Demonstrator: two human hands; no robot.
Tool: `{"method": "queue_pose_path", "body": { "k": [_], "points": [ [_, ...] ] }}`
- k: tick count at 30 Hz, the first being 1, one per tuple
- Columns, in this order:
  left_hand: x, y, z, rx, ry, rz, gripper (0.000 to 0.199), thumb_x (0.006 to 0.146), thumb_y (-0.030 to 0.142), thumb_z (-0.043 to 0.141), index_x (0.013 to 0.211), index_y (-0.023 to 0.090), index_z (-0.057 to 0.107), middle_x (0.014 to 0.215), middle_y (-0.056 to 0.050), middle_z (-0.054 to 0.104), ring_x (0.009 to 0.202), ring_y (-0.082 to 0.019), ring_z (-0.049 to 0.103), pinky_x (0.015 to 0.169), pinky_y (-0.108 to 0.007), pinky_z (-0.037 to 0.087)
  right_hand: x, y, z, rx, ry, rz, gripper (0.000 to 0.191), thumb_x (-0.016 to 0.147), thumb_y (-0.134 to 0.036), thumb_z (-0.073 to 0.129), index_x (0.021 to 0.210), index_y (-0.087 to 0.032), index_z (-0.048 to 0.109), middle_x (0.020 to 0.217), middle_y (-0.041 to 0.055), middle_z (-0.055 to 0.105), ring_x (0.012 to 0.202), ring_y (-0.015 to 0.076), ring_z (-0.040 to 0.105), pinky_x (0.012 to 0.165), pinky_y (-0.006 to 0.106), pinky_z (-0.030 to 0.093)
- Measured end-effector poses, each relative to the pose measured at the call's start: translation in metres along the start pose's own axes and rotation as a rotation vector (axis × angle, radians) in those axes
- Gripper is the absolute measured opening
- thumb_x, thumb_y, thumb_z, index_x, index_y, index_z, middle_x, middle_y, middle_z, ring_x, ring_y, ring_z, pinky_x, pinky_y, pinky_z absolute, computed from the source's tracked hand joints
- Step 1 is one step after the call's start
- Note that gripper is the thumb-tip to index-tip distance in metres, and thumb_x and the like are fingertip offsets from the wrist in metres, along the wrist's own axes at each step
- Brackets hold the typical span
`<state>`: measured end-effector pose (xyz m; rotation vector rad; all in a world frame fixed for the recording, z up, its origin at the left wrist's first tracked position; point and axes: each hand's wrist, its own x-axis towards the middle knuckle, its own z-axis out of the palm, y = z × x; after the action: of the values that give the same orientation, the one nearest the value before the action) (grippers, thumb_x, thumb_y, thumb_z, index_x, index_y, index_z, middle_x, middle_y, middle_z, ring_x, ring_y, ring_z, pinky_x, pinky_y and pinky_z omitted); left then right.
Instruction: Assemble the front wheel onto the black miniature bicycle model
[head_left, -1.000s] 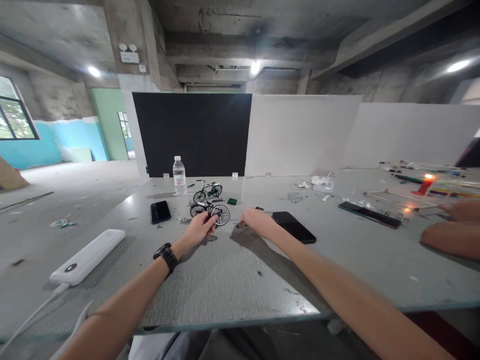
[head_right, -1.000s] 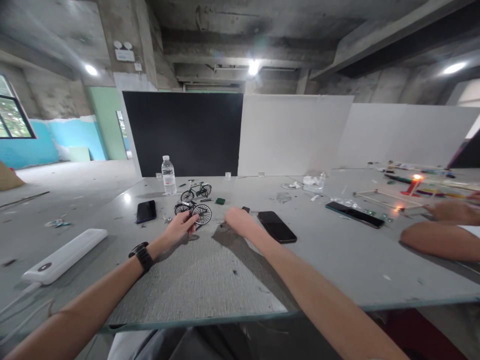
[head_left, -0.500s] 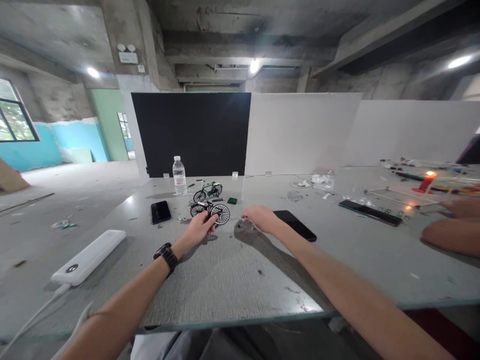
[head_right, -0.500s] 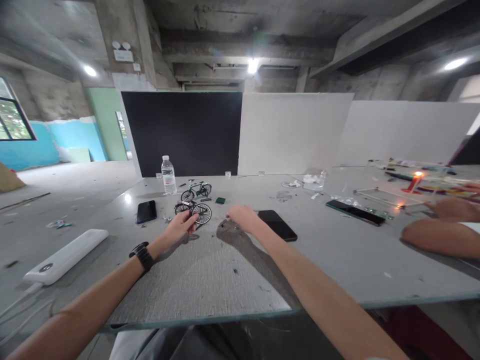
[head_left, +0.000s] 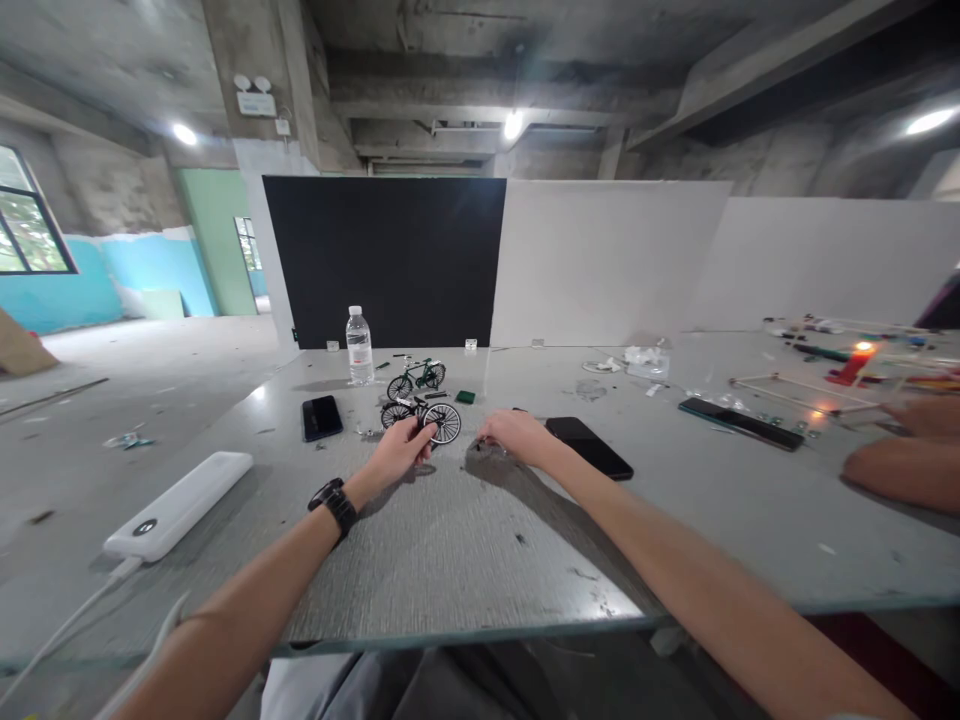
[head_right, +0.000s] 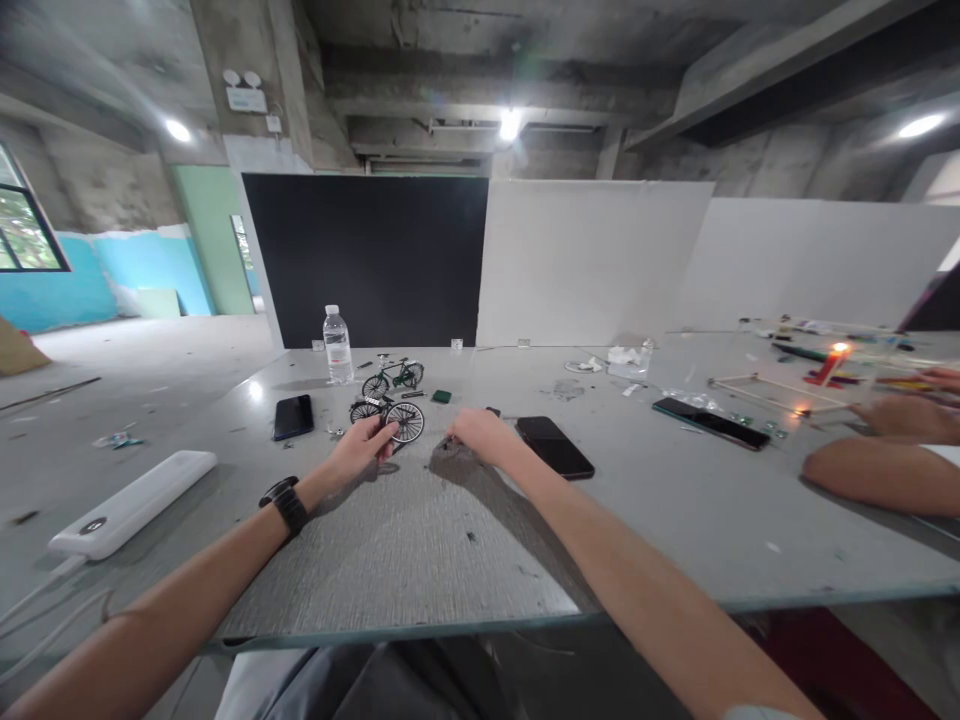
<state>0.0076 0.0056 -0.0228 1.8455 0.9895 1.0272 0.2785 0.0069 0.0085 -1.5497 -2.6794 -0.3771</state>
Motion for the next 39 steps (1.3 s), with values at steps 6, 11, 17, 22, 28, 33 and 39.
{"method": "queue_pose_path", "body": {
  "k": [6,11,17,22,28,33,39],
  "points": [
    [-0.0007,-0.0004,-0.0007,0.002,-0.014,0.003,0.057,0.093,0.075,0.057,0.076,0.021,0.053,0.067,-0.002,0.063,0.057,-0.014,0.057,0.056,-0.028,0.045,0.0003,0.0024,0.0046,-0.029,-0.023,-0.054,0.034,0.092,0.001,0.063,0.105,-0.022,0.086,0.100,0.0118,0.078,0.097,0.0246,0.070,0.072,0.027,0.043],
    [0.0004,-0.0008,-0.0005,0.014,-0.002,0.006,0.057,0.093,0.074,0.056,0.075,0.021,0.053,0.066,-0.002,0.063,0.056,-0.014,0.056,0.056,-0.027,0.045,-0.0039,-0.0010,0.0036,-0.045,0.010,-0.104,0.030,0.096,-0.001,0.061,0.109,-0.017,0.083,0.105,0.0127,0.078,0.105,0.0246,0.069,0.080,0.028,0.044],
    [0.0007,-0.0003,-0.0009,0.000,-0.014,0.008,0.056,0.092,0.075,0.057,0.075,0.021,0.051,0.067,-0.002,0.064,0.056,-0.013,0.056,0.055,-0.026,0.044,-0.0037,-0.0022,0.0055,-0.108,0.039,-0.114,0.019,0.101,-0.008,0.062,0.107,-0.013,0.080,0.107,0.0133,0.078,0.105,0.0246,0.069,0.082,0.029,0.046],
    [0.0007,0.0002,-0.0007,0.013,-0.011,-0.002,0.056,0.093,0.074,0.056,0.075,0.021,0.051,0.066,-0.002,0.064,0.055,-0.013,0.056,0.053,-0.026,0.043,-0.0029,0.0011,0.0096,-0.148,0.055,-0.125,0.016,0.100,-0.006,0.064,0.105,-0.012,0.078,0.105,0.0127,0.078,0.104,0.0240,0.070,0.081,0.029,0.047],
    [-0.0001,0.0004,-0.0009,0.013,-0.013,-0.003,0.054,0.094,0.072,0.056,0.076,0.021,0.052,0.068,-0.002,0.065,0.056,-0.013,0.056,0.053,-0.026,0.044,-0.0045,0.0011,0.0093,-0.166,0.069,-0.105,0.020,0.096,0.000,0.063,0.107,-0.011,0.075,0.109,0.0139,0.077,0.104,0.0243,0.071,0.077,0.029,0.046],
    [-0.0012,0.0015,-0.0014,0.011,-0.014,-0.001,0.055,0.095,0.072,0.056,0.076,0.020,0.054,0.069,-0.003,0.065,0.057,-0.013,0.058,0.056,-0.027,0.045,-0.0031,0.0019,0.0080,-0.076,0.078,0.034,0.038,0.091,0.006,0.058,0.121,-0.014,0.069,0.124,0.0141,0.074,0.105,0.0239,0.071,0.073,0.028,0.045],
    [-0.0002,0.0038,-0.0011,0.033,-0.005,0.002,0.059,0.092,0.076,0.056,0.072,0.020,0.054,0.065,-0.002,0.062,0.056,-0.013,0.056,0.055,-0.027,0.044,-0.0023,-0.0008,0.0104,0.211,0.211,0.169,0.032,0.107,-0.013,0.040,0.130,-0.019,0.063,0.124,0.0135,0.073,0.090,0.0210,0.069,0.071,0.029,0.041]
  ]
}}
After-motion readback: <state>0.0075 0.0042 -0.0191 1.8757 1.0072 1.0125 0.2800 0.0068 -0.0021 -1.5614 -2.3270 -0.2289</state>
